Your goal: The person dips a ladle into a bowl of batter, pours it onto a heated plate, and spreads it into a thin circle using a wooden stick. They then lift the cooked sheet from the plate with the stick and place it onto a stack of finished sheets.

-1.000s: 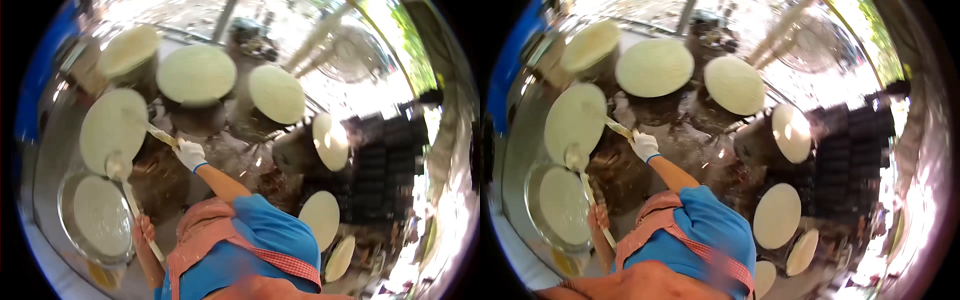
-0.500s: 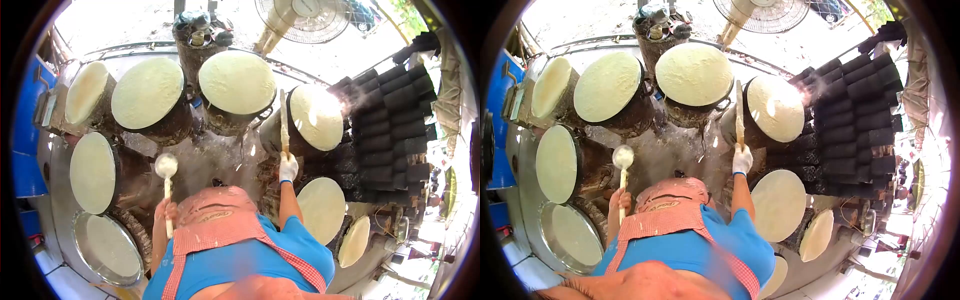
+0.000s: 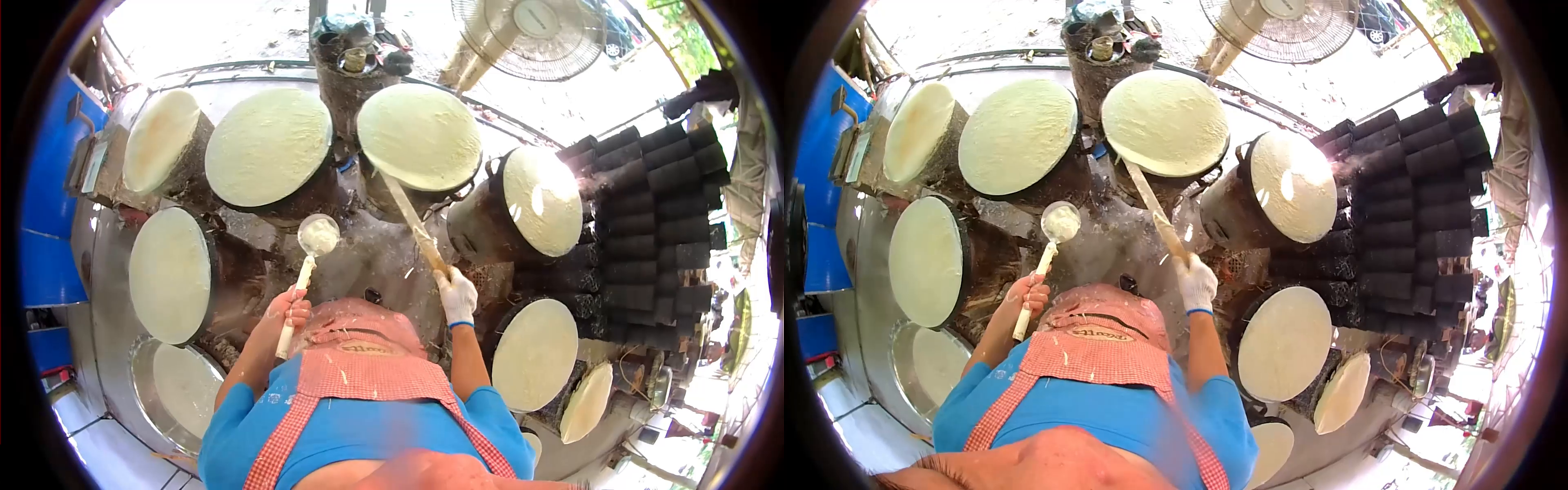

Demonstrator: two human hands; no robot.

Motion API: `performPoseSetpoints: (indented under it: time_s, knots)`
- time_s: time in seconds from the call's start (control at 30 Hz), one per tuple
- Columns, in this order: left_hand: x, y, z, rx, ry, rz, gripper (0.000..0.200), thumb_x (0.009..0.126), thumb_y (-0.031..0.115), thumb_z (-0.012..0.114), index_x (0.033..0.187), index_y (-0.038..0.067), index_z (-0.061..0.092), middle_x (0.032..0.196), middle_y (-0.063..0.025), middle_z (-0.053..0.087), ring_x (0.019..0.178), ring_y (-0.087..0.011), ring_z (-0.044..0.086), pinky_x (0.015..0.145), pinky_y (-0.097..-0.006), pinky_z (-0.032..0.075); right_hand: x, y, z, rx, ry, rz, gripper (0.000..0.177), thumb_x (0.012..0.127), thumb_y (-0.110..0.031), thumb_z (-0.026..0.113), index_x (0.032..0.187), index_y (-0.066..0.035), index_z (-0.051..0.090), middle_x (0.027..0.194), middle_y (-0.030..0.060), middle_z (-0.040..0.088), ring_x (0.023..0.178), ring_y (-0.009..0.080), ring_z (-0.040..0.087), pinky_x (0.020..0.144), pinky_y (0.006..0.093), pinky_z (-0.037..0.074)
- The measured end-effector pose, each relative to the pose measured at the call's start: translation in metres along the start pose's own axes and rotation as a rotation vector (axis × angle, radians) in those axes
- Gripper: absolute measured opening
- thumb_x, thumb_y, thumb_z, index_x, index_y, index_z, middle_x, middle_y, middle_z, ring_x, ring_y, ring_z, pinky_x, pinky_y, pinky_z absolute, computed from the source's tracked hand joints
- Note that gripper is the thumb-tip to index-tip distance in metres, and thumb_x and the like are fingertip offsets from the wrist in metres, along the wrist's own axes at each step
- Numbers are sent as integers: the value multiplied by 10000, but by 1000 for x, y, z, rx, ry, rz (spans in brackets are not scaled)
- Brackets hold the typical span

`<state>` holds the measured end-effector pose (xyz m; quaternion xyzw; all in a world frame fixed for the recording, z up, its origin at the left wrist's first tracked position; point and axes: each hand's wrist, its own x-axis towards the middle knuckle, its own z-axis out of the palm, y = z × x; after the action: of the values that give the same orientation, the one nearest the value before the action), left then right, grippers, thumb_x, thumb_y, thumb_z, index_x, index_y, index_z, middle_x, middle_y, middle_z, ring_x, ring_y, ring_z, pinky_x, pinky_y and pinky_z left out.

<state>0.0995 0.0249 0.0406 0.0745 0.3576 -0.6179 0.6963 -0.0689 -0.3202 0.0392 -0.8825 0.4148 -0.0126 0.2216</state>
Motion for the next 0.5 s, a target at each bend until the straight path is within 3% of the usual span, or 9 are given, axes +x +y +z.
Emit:
performPoseSetpoints:
  time_s: [0.07, 0.3, 0.37, 0.5]
  knots:
    - [-10, 7, -7, 41, 42, 17, 319, 934, 289, 448, 673, 117, 385, 509, 21, 286, 395, -80, 311, 337, -244, 288, 16, -16, 4, 13, -65, 14, 472, 823, -471, 540, 1068, -74, 618, 860, 201, 652, 844, 354, 626, 741, 431, 474]
    - [-30, 28, -43, 49, 69, 35, 368, 942, 333, 428, 644, 129, 357, 508, 29, 275, 387, -81, 278, 337, -224, 251, 57, -94, 35, 124, 7, 5, 415, 808, -411, 575, 1029, -67, 643, 895, 202, 647, 874, 359, 618, 743, 418, 463]
    - [-32, 29, -55, 1, -13, 43, 373, 944, 344, 417, 643, 133, 355, 509, 31, 271, 391, -81, 277, 343, -220, 251, 73, -108, 50, 157, 57, -25, 409, 808, -404, 577, 1013, -57, 646, 883, 201, 649, 870, 354, 621, 753, 413, 462]
    - [-33, 25, -60, -119, -75, 28, 383, 951, 369, 398, 641, 146, 361, 512, 36, 266, 409, -81, 279, 348, -222, 256, 96, -134, 47, -15, 43, -144, 552, 746, -422, 651, 1185, -102, 555, 1005, 233, 615, 931, 374, 600, 782, 432, 472]
